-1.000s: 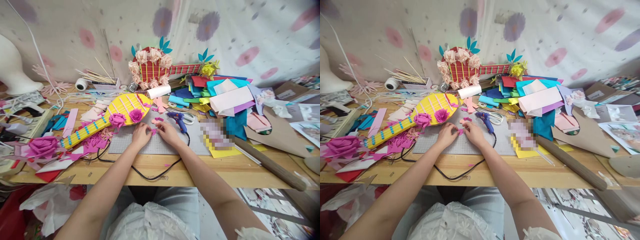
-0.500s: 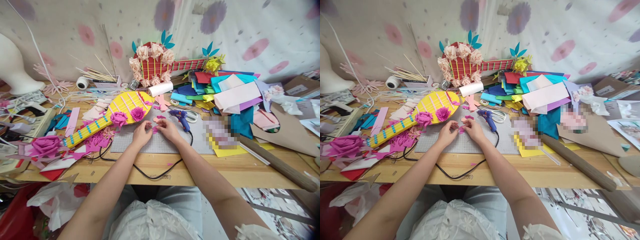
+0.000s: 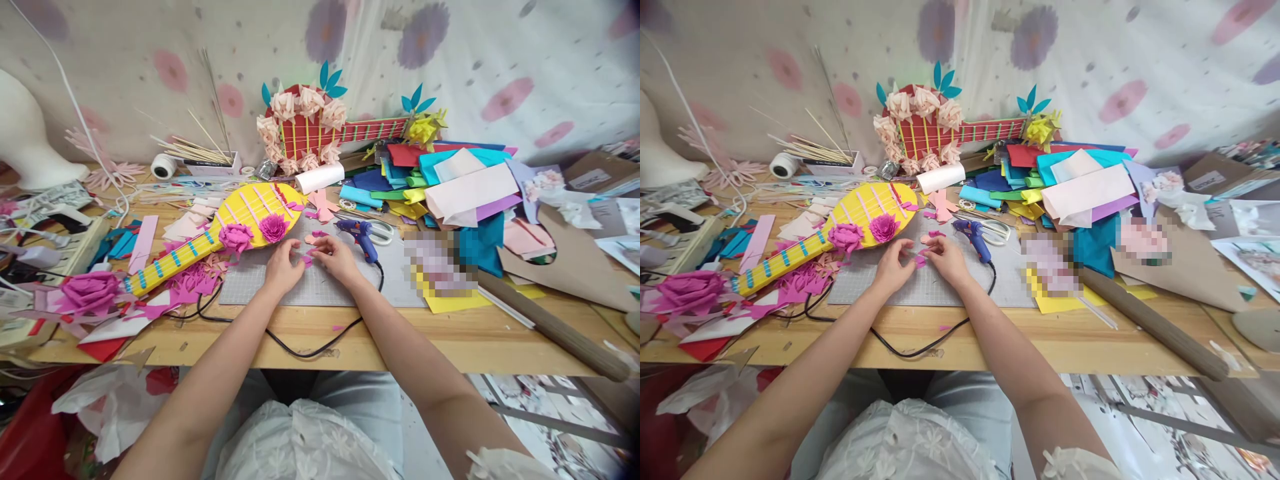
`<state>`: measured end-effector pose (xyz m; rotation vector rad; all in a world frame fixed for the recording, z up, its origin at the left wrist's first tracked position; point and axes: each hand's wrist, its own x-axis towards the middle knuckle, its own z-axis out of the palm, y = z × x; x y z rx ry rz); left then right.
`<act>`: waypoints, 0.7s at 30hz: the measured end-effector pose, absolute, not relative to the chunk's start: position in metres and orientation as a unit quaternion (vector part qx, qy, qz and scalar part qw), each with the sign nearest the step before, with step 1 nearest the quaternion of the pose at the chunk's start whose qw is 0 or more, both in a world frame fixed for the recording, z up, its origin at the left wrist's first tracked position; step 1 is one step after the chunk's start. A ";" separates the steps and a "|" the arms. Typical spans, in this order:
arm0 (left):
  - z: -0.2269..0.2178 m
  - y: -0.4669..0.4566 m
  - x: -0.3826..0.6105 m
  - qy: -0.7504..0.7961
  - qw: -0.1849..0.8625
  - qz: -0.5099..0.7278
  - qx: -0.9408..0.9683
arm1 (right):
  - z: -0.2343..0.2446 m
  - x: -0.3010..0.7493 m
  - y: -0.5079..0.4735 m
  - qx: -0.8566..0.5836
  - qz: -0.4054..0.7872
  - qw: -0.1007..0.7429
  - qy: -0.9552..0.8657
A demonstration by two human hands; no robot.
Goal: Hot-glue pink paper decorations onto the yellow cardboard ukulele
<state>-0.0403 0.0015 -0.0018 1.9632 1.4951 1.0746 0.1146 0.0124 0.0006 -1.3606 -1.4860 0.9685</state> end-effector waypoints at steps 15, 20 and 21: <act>-0.002 0.006 -0.044 0.529 0.362 0.437 0.631 | 0.021 0.144 0.003 -0.532 0.394 0.382 -0.645; -0.005 0.007 -0.044 0.529 0.373 0.459 0.609 | 0.045 0.214 -0.007 -0.567 0.460 0.250 -0.636; -0.006 0.007 -0.044 0.529 0.374 0.463 0.605 | 0.046 0.222 -0.006 -0.592 0.403 0.286 -0.636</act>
